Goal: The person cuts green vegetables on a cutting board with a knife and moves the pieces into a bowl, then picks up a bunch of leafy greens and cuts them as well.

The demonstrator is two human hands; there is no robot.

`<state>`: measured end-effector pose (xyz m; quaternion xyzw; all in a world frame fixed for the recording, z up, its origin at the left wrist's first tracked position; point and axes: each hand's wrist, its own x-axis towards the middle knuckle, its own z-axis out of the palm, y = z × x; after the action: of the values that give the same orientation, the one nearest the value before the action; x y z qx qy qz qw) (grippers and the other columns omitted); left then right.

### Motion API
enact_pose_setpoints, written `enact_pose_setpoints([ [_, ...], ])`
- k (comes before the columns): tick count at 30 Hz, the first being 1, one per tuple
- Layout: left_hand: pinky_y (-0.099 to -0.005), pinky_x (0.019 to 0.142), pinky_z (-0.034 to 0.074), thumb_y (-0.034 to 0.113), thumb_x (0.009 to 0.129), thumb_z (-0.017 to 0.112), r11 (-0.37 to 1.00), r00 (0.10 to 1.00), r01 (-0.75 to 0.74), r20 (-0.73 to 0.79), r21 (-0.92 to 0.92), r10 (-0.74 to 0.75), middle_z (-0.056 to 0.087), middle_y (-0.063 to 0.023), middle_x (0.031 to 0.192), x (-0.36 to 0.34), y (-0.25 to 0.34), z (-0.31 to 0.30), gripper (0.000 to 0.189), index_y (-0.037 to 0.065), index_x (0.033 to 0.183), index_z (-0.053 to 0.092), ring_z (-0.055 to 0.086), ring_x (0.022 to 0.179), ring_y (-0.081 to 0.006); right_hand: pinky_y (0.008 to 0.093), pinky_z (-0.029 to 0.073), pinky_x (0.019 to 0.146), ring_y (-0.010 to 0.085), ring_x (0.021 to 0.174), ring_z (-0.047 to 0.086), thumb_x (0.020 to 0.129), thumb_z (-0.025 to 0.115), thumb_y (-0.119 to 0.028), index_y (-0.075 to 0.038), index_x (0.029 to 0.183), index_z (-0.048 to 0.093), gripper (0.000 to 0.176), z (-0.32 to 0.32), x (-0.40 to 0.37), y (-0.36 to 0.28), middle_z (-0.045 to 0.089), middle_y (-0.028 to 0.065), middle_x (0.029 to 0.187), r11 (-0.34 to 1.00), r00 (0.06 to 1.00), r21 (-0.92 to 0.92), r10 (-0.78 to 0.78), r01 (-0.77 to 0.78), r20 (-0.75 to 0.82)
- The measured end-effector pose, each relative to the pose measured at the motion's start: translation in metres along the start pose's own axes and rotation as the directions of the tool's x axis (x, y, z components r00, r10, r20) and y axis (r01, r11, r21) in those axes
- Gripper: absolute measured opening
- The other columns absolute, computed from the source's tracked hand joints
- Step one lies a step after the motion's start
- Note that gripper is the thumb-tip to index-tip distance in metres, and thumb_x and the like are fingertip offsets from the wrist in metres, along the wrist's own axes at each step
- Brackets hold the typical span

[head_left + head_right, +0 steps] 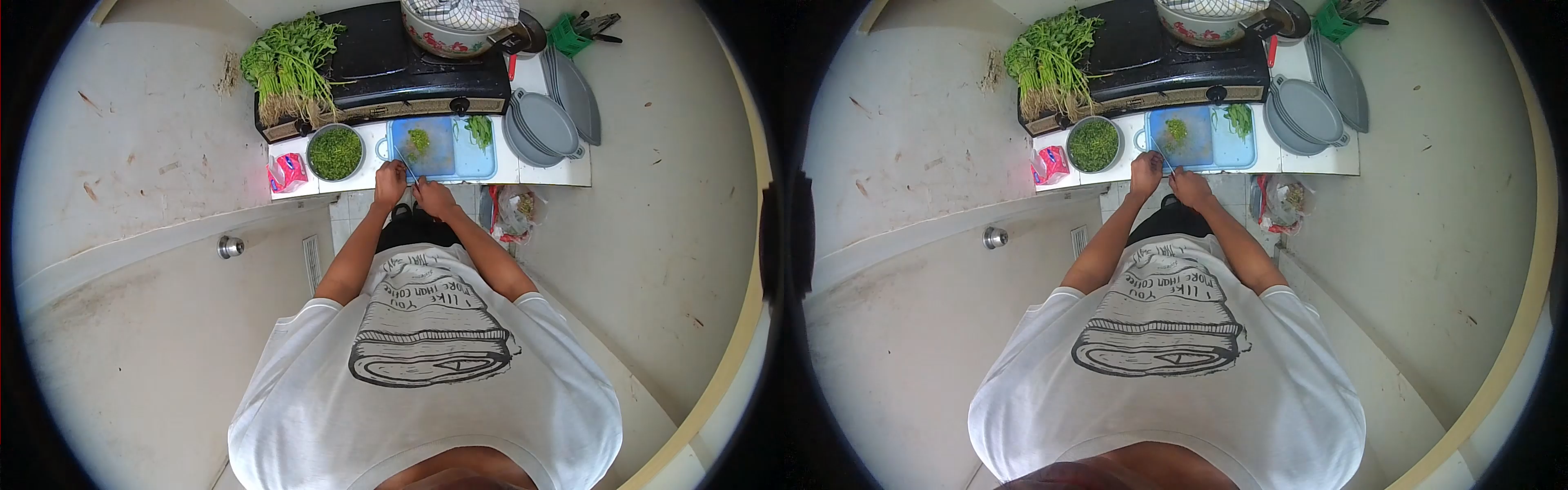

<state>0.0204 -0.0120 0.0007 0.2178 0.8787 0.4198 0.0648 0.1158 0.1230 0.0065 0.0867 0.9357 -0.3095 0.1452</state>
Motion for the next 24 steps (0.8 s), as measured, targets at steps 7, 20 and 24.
enact_pose_setpoints([
  [7,-0.0426,0.074,0.056,-0.002,0.085,0.063,1.0,0.998,-0.021,-0.052,0.013,0.021,0.069,-0.021,0.084,-0.003,-0.002,0.004,0.01,-0.003,0.09,0.071,0.07,0.078,-0.0341,0.0557,0.058,0.076,0.0474,0.081,0.071,0.103,0.049,-0.032,0.006,0.106,0.058,0.039,-0.007,0.013,-0.005,0.07,0.0294,0.083,1.0,1.0,-0.003,-0.016,0.016,0.027],
  [20,-0.0412,0.073,0.054,-0.001,0.09,0.06,0.998,0.997,-0.045,-0.058,0.032,0.047,0.067,-0.0185,0.088,-0.008,-0.001,0.004,0.012,-0.002,0.092,0.072,0.068,0.078,-0.0333,0.0567,0.056,0.075,0.0486,0.079,0.07,0.103,0.049,-0.03,0.008,0.103,0.06,0.039,-0.002,0.018,0.006,0.07,0.0299,0.081,0.999,0.999,0.034,-0.04,0.038,0.037],
  [24,-0.0411,0.071,0.054,-0.001,0.09,0.061,0.996,0.995,-0.064,-0.073,0.058,0.068,0.066,-0.0182,0.088,-0.008,-0.006,0.008,0.011,-0.003,0.092,0.071,0.067,0.077,-0.0328,0.0561,0.056,0.077,0.0487,0.081,0.07,0.103,0.049,-0.031,0.007,0.103,0.06,0.039,-0.009,0.01,0.001,0.07,0.0307,0.083,0.996,0.997,0.056,-0.076,0.076,0.003],
])
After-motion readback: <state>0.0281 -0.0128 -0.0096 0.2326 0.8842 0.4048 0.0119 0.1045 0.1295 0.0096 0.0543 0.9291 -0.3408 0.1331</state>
